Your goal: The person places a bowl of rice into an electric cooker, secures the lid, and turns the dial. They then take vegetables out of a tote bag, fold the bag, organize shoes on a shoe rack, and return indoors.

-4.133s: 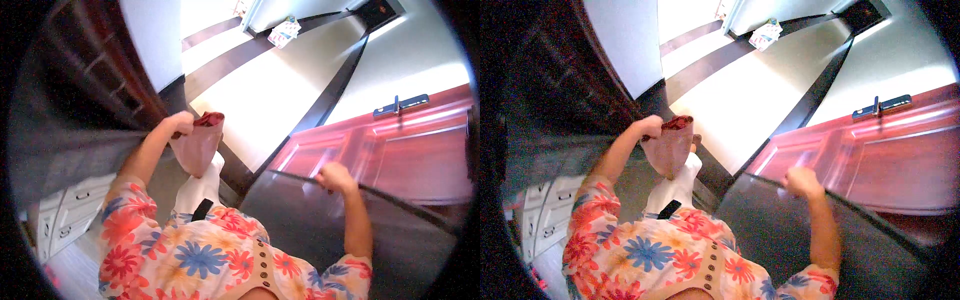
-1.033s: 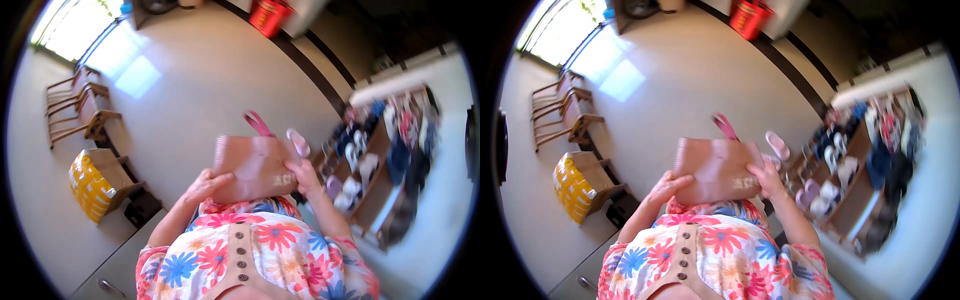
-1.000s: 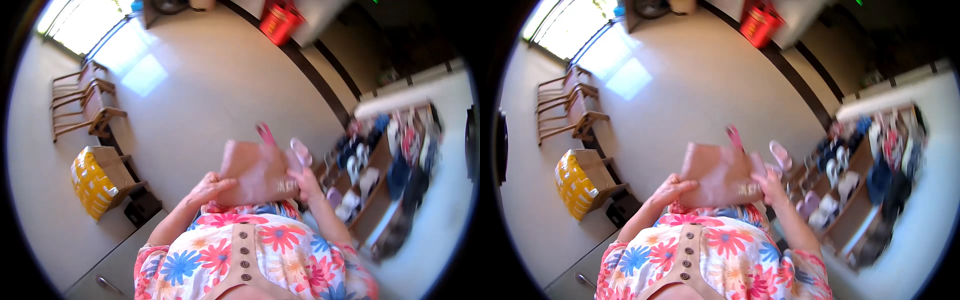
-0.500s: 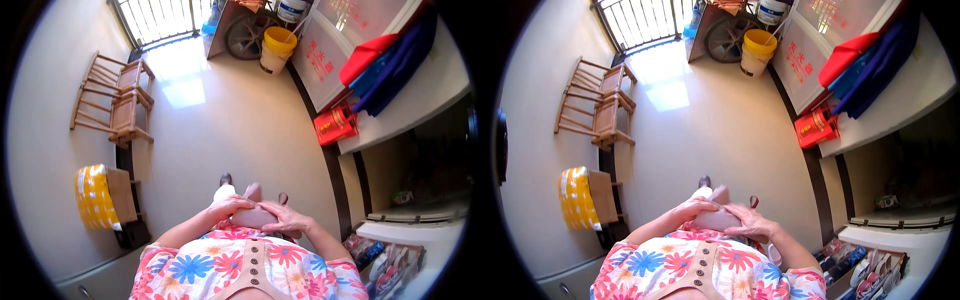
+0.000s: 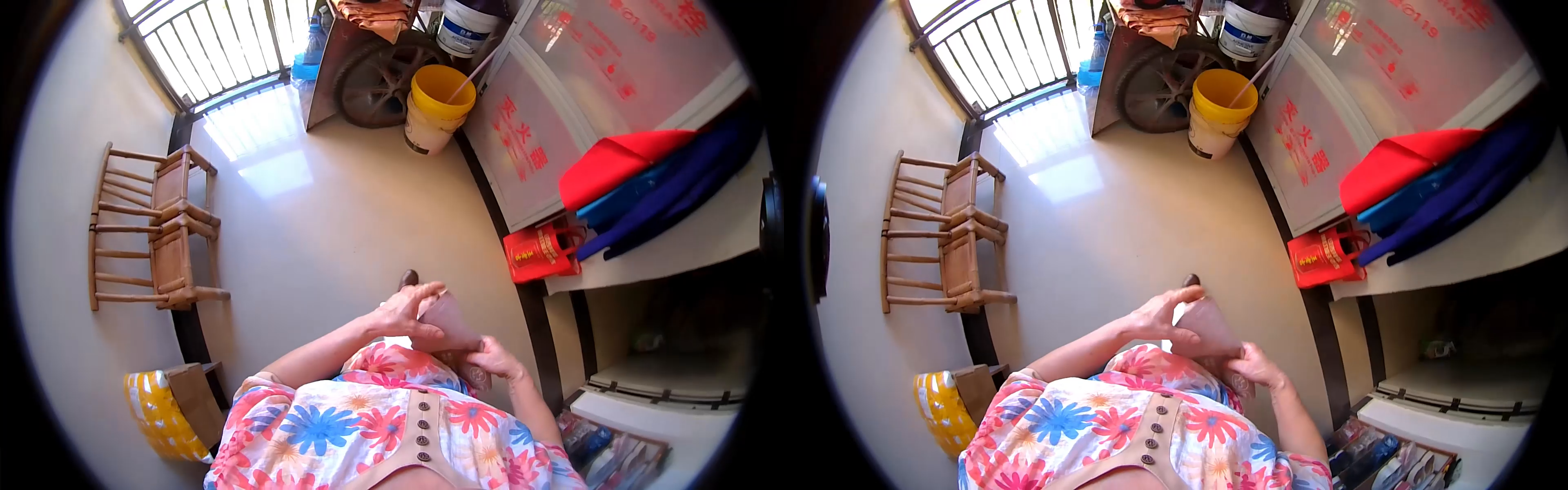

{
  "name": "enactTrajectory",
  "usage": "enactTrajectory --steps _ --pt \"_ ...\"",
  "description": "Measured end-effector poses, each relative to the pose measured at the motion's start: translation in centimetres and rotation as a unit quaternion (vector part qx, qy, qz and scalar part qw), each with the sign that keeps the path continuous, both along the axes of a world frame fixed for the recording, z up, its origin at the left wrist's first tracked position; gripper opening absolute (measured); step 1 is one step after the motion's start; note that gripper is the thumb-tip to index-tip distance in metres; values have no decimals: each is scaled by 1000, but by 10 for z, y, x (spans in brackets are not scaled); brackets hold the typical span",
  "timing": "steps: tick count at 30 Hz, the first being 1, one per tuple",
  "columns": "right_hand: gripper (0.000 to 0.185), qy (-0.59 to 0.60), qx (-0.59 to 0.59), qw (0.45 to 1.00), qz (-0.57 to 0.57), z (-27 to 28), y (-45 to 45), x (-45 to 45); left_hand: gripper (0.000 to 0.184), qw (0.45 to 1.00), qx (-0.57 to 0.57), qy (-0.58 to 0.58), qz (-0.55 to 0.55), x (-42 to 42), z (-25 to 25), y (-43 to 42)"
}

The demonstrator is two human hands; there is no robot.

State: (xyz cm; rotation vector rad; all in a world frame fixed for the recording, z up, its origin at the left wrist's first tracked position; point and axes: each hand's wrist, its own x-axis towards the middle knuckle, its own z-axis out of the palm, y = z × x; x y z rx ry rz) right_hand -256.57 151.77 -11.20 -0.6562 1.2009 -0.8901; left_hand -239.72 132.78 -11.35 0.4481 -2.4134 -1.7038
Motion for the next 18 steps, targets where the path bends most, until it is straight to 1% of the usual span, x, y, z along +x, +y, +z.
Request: enactTrajectory --steps 1,4,5,8,9,10,12,15,16,17,18 --pt "34 3 1 1000 0 -3 -23 -20 95 998 -34 -49 10 -15 0 -21" --pt "30 35 -10 996 79 0 -99 -76 99 998 -61 -15 -21 -52 -2 -89" --pt "26 43 -36 992 113 10 -127 -92 100 999 -44 -17 -24 -64 -9 -109" --pt "24 30 -20 968 248 28 -212 -146 96 996 79 -49 -12 -89 11 -164" --pt "24 -20 30 963 267 25 -236 -158 84 985 169 -5 38 -94 -5 -173" --pt "24 -6 12 955 297 33 -267 -165 77 969 244 -2 49 -99 -6 -185" --pt "26 -2 9 940 340 33 -316 -181 63 923 378 7 68 -110 -5 -215" --pt "37 5 51 934 353 24 -372 -198 38 888 443 -3 119 -118 -26 -259" --pt "41 -10 50 948 315 24 -383 -203 29 874 467 -8 133 -122 -31 -273" --pt "46 -21 48 960 276 31 -393 -210 24 843 513 36 154 -128 -32 -289" --pt "50 -31 45 970 236 33 -404 -219 24 845 506 45 168 -136 -33 -312"
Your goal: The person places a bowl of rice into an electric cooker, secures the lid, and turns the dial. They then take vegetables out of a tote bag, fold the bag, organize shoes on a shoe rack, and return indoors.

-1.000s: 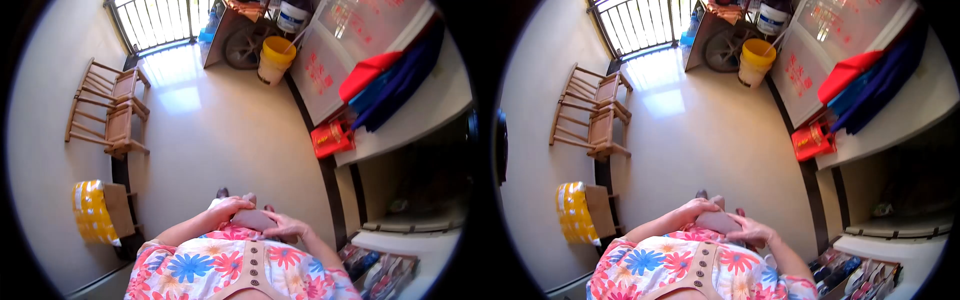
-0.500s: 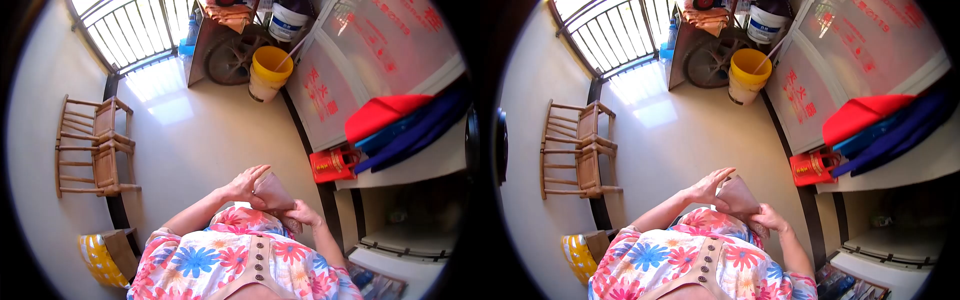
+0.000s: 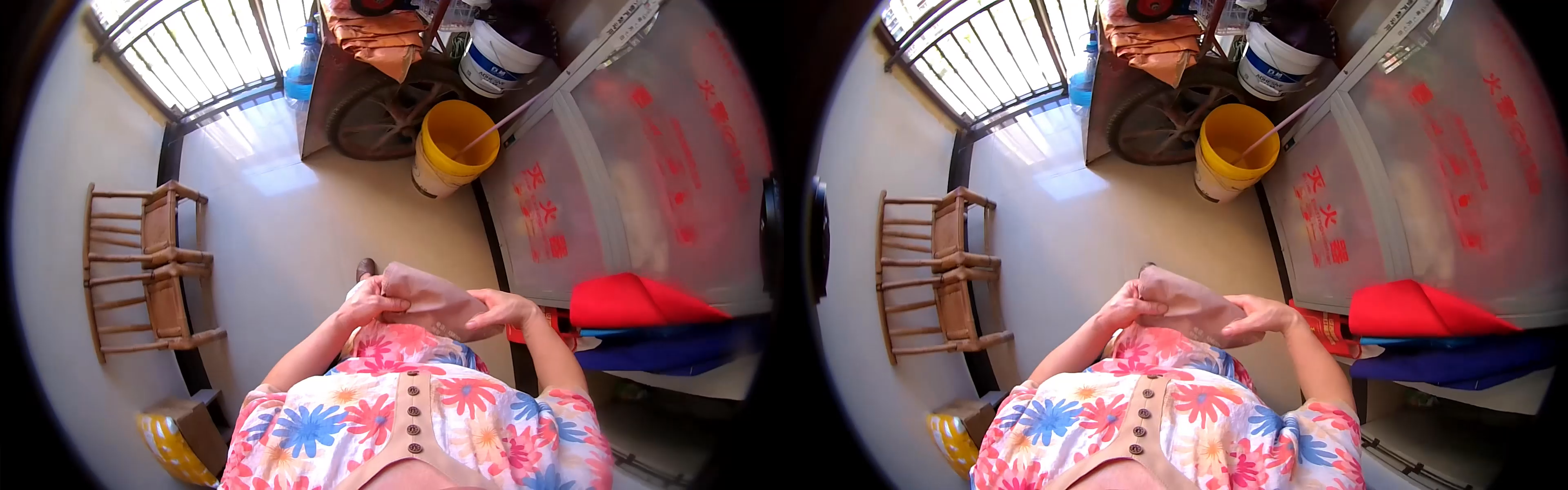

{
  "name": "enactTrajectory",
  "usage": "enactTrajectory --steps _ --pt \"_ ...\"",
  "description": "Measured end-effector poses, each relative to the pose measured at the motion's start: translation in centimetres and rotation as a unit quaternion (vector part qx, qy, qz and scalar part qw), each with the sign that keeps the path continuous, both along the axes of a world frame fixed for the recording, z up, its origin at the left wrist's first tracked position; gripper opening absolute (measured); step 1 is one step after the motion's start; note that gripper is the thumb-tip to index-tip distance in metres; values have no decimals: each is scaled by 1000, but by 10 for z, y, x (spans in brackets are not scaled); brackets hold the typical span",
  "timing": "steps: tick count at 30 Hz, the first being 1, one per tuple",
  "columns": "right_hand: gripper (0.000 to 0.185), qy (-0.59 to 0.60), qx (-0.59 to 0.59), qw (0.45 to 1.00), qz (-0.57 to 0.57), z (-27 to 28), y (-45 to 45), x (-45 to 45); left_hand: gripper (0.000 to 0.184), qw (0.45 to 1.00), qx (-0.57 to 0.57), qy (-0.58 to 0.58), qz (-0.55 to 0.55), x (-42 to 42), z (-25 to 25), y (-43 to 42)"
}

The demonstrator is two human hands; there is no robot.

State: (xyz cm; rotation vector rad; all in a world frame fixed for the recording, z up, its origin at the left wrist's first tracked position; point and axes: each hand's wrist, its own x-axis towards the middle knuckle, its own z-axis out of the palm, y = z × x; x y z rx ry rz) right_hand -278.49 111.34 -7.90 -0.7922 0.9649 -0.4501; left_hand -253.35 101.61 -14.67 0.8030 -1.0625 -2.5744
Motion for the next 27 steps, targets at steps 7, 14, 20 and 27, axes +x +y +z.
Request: enactTrajectory --steps 7,14,20,27 --pt "76 -27 15 982 -185 -19 -37 -46 23 998 51 44 -16 -64 5 -133" --pt "66 10 -95 891 -444 -12 -121 -50 20 997 22 68 16 -139 -6 -225" --pt "38 159 -214 871 -412 -16 -229 -112 24 999 -31 17 37 -185 -8 -311" --pt "27 297 -332 824 -349 -10 -373 -158 38 914 -257 -134 285 -205 10 -408"
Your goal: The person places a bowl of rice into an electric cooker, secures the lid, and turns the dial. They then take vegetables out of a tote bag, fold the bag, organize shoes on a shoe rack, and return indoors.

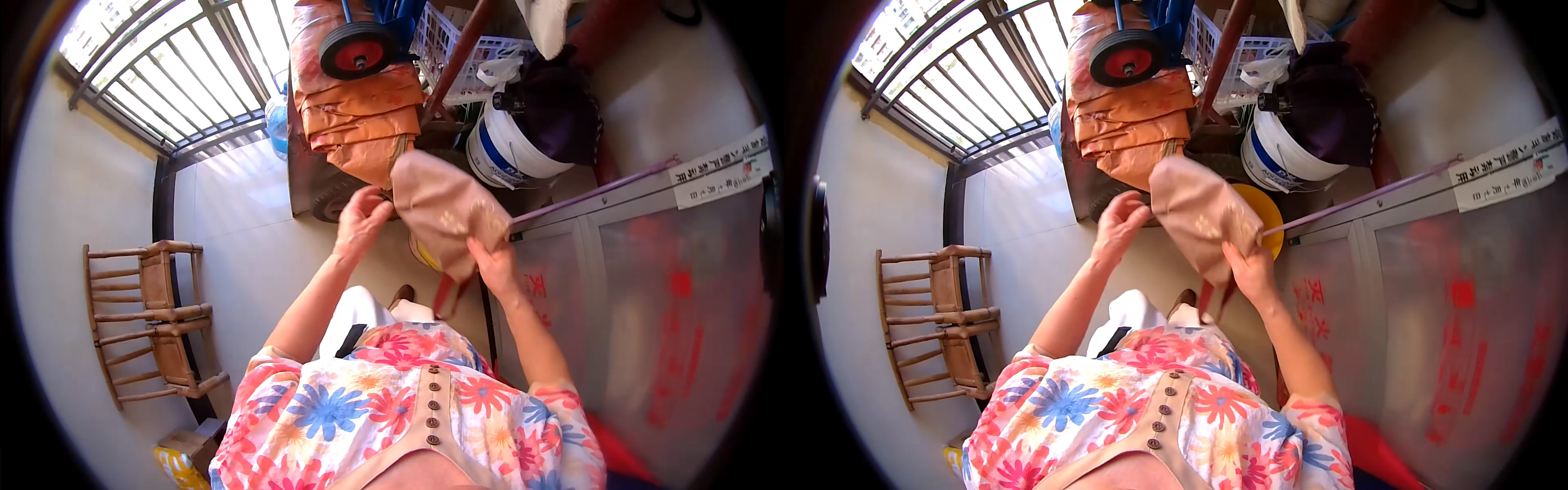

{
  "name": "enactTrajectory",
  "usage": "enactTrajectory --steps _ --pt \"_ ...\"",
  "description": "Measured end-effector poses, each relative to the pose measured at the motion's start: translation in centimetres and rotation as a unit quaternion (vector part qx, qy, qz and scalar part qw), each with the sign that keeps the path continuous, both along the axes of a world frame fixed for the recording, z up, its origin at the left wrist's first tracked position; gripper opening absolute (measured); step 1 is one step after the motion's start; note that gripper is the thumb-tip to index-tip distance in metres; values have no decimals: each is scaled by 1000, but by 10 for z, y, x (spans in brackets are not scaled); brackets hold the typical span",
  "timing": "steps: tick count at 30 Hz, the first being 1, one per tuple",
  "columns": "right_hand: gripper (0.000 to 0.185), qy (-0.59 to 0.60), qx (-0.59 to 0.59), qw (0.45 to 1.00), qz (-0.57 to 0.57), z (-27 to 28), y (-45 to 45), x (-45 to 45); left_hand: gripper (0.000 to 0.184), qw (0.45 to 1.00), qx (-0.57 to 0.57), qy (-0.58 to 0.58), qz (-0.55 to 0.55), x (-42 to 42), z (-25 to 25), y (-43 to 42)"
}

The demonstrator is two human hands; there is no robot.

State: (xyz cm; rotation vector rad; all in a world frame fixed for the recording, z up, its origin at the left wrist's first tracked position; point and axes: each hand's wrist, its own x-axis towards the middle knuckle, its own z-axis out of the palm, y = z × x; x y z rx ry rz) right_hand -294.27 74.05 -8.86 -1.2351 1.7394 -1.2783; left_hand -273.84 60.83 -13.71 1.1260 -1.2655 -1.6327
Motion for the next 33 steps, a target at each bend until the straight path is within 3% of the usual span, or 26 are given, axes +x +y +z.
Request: enactTrajectory --steps 4,11,13,15,19,21,23,27,30,33 --pt "22 130 -51 990 -26 -12 -84 -4 45 993 -107 -35 34 -2 26 -35" --pt "17 207 -151 965 -57 21 -183 3 67 989 -75 101 -78 -45 70 -111" --pt "23 311 -107 943 -47 35 -198 12 76 981 -81 109 -138 -55 88 -126" --pt "27 298 -78 950 -52 40 -216 27 91 976 -135 76 -154 -72 103 -145" --pt "32 310 -175 933 -50 53 -252 28 75 954 -282 76 -67 -94 119 -182" --pt "41 331 -198 922 -26 66 -262 20 52 954 -260 134 -69 -101 128 -202" --pt "49 325 -229 917 -19 78 -264 13 47 943 -258 187 -94 -113 129 -234" --pt "49 216 -96 972 -11 64 -216 1 44 889 -454 66 -12 -141 172 -275" --pt "47 83 26 995 -57 8 -158 -2 38 877 -481 6 -15 -179 185 -313" --pt "41 34 109 988 -108 -44 -86 7 40 813 -569 -110 -57 -216 176 -344"
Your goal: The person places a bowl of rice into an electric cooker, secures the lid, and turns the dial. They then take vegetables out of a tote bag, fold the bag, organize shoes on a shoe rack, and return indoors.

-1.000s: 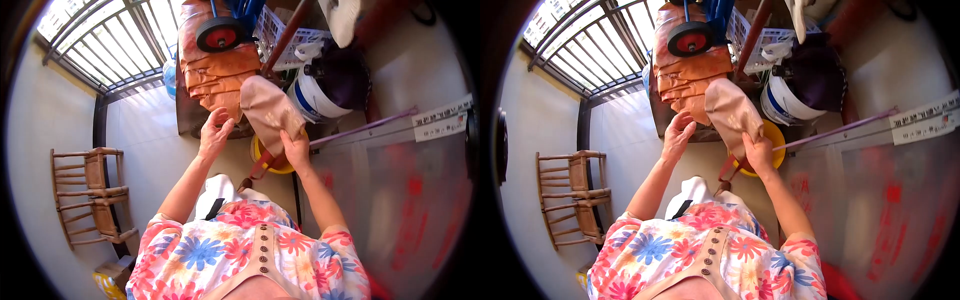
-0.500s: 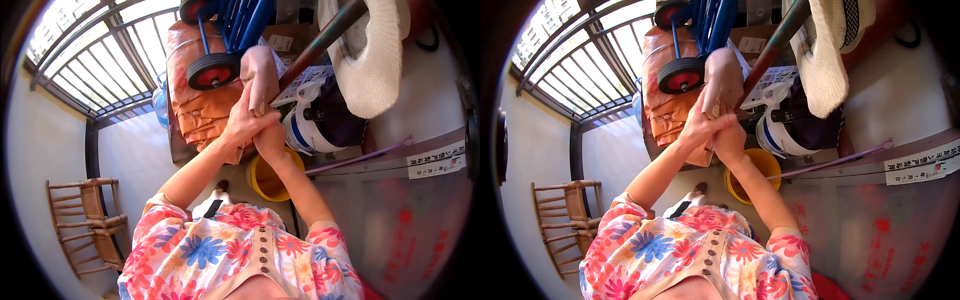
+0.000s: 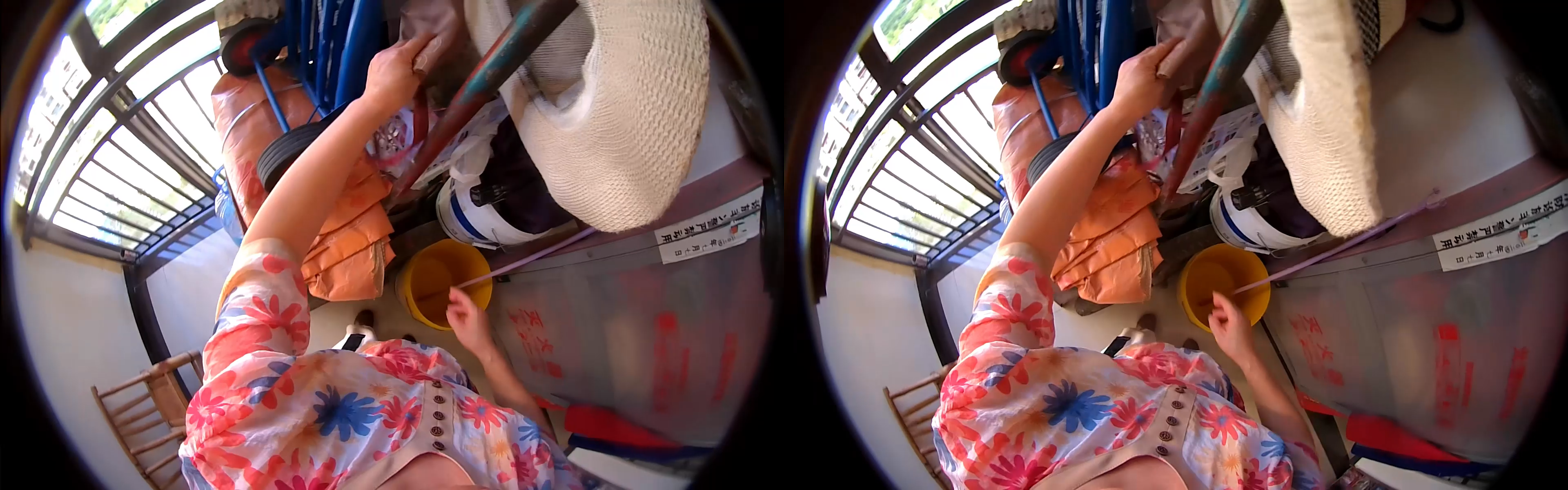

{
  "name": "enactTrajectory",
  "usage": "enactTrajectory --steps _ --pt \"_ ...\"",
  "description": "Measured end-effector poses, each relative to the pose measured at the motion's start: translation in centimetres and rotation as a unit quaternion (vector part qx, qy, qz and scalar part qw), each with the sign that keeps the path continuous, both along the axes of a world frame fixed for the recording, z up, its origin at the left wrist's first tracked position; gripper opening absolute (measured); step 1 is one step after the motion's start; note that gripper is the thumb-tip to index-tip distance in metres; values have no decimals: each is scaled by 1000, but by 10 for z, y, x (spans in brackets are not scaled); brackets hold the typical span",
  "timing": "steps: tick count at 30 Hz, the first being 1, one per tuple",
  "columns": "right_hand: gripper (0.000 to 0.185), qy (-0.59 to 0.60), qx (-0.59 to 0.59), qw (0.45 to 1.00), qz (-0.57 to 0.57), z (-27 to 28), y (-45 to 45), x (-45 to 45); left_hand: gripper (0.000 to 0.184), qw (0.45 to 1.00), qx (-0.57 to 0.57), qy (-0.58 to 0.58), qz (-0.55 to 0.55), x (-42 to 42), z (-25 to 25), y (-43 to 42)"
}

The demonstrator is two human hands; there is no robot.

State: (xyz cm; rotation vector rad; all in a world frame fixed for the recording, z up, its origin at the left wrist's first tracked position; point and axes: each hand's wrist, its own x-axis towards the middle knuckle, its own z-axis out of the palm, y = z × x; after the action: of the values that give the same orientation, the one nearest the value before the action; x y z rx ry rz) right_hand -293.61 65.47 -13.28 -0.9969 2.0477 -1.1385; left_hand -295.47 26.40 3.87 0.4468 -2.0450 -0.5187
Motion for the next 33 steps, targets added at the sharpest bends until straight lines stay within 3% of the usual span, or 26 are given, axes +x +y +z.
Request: enactTrajectory --steps 4,7,10,12,14,20,21,23,24,26,27,28,31,32,33 --pt "34 -24 109 987 -114 -38 87 23 33 938 -46 -321 -122 -56 -25 -33" --pt "32 -93 172 971 -140 -59 131 45 33 889 -95 -408 -184 -82 -48 -54" --pt "27 19 202 971 -130 -44 137 69 34 871 -109 -429 -214 -93 -62 -72" --pt "24 34 151 978 -140 -66 146 77 34 868 -108 -430 -222 -97 -70 -85" --pt "26 -12 203 971 -125 -42 146 74 35 876 -92 -416 -225 -94 -75 -94" --pt "27 -31 141 963 -229 -52 198 101 36 950 -16 -255 -182 4 -78 -103" --pt "26 -38 135 958 -252 -60 214 113 36 964 -12 -230 -136 26 -78 -74" --pt "26 -31 142 949 -279 -65 254 137 33 972 -153 -178 15 71 -91 -20" --pt "26 -20 158 946 -283 -76 279 154 32 977 -162 -139 10 91 -103 12" --pt "26 -13 191 934 -303 -80 326 191 29 975 -136 -174 36 120 -140 74" --pt "26 -19 205 925 -318 -81 349 213 28 978 48 -178 -92 131 -164 125" --pt "26 -25 219 917 -333 -76 371 232 27 941 241 -165 -174 142 -187 176" --pt "28 -59 216 887 -404 -74 428 299 23 919 87 -291 -250 154 -314 290" --pt "29 -64 213 875 -431 -74 445 317 18 894 56 -315 -314 159 -332 345" --pt "29 -104 224 854 -458 -68 460 333 19 843 102 -392 -355 162 -330 396"
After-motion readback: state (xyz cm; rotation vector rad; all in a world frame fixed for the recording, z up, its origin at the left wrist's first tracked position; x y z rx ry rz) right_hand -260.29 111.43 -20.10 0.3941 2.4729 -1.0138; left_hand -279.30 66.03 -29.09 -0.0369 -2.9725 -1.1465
